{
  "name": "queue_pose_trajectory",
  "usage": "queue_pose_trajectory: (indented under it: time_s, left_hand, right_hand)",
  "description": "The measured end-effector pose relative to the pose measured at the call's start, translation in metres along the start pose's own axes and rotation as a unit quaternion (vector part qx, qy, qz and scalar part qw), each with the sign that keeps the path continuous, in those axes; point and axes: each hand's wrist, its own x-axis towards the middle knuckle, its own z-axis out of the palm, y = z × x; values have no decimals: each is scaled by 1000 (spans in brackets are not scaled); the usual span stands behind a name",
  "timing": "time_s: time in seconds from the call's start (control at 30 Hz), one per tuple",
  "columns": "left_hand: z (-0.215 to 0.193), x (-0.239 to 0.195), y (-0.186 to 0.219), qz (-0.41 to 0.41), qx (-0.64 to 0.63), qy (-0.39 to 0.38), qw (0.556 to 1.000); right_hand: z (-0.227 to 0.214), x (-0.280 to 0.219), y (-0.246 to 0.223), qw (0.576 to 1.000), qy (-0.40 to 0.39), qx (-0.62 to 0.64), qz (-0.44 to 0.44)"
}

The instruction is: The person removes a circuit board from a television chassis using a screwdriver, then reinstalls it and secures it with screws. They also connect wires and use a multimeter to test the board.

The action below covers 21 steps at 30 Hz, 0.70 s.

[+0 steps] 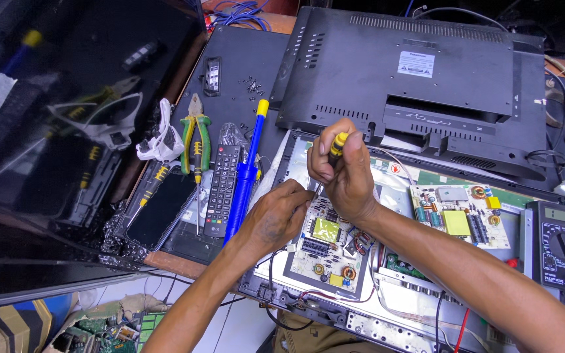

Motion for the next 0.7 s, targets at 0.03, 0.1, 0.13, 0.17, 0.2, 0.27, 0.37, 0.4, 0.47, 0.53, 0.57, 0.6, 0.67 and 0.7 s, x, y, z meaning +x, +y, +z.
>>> queue_pose_trajectory:
  time_s: [0.03, 0.1, 0.13, 0.17, 0.2, 0.27, 0.37, 0.4, 0.47, 0.53, 0.57, 0.6, 0.67, 0.7]
  left_hand:
    - [0, 0, 1, -2, 0, 1, 1000]
    - [-1, 1, 2, 7, 0, -3, 1000]
    - [-1, 1, 2, 7, -1, -2, 1000]
    - [0, 1, 2, 5, 2, -1, 1000]
    - [0, 1, 2, 4, 6, 0, 1000]
    - [-2, 2, 4, 0, 7, -3, 1000]
    - [-6, 5, 6, -9, -1, -3, 1000]
    - [-8, 5, 7, -17, -10, 1, 1000]
    - [-9, 6, 8, -31, -13, -5, 999]
    - [-9, 7, 8, -46, -17, -12, 999]
    - [-9, 7, 8, -49, -23, -13, 998]
    - [-9, 10, 7, -49, -26, -13, 998]
    - [-13, 13, 13, -50, -35, -16, 998]
    - [-15, 14, 15, -52, -44, -18, 998]
  right_hand:
    - [0, 0, 1, 1000, -1, 1, 1]
    - [-2, 0, 2, 1000, -2, -11, 2]
    - [-2, -1, 2, 1000, -2, -11, 2]
    - [-2, -2, 1, 1000, -5, -8, 9]
    - [-3, -3, 1, 1000, -8, -6, 15]
    - [-8, -6, 10, 1000, -8, -13, 26]
    - [0, -9, 10, 999, 4, -18, 41]
    - [6, -10, 8, 999, 16, -14, 47]
    - [1, -13, 12, 998, 22, -6, 65]
    - [0, -14, 15, 996, 29, 3, 84]
    - [1, -14, 16, 994, 27, 13, 105]
    - [1, -13, 16, 992, 24, 22, 121]
    - [2, -9, 20, 990, 14, 39, 136]
    - [2, -7, 22, 987, 3, 56, 152]
